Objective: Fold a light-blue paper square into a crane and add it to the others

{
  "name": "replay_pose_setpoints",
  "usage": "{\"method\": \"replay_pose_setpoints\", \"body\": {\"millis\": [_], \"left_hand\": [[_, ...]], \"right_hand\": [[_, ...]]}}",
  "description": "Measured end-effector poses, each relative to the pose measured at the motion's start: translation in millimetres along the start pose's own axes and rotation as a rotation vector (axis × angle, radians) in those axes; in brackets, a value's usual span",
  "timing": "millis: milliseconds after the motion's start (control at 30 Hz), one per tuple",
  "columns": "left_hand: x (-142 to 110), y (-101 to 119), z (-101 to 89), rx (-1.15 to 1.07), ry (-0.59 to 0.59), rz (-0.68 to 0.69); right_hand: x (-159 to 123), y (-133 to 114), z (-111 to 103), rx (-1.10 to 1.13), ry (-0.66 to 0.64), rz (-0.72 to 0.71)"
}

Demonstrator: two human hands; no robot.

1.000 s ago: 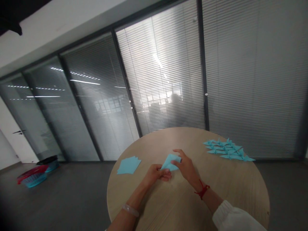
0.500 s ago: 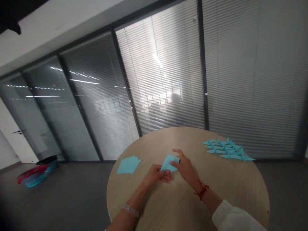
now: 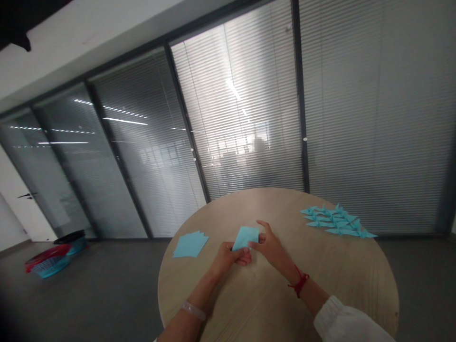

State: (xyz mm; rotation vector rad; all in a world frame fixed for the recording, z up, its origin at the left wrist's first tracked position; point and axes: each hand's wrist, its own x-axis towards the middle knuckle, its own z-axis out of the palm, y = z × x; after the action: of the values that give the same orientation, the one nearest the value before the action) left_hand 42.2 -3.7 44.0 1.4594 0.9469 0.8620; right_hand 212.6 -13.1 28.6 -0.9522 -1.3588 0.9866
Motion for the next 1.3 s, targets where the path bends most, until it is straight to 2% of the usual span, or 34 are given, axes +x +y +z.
{"method": "replay_pose_setpoints", "body": {"millis": [133,533,767,1033,1300], "left_hand": [[0.6,1.5,-1.3,-0.004,0.038,0.034],[2.0,-1.5,1.1,-0.002,0.026,0.027],[1.6,-0.9,-0.1,-0.022,0.041,0.044],[6.4,-5.7,-0.6,-0.028,0.047,0.039],[13.1,-9.2,-8.9,-0.103,0.176,0.166]], "right_hand": [[0.3,7.2,1.8,0.073,-0.054,-0.017],[1.1,3.7,-4.0,-0.028,-0.025,0.002],[-1.6,2.1,-3.9,0.055,-0.038,0.019],[-2.0,-2.9,-5.3,-0.028,0.002,0.006],[5.7,16.4,-10.5,0.024,0.030,0.050]]}}
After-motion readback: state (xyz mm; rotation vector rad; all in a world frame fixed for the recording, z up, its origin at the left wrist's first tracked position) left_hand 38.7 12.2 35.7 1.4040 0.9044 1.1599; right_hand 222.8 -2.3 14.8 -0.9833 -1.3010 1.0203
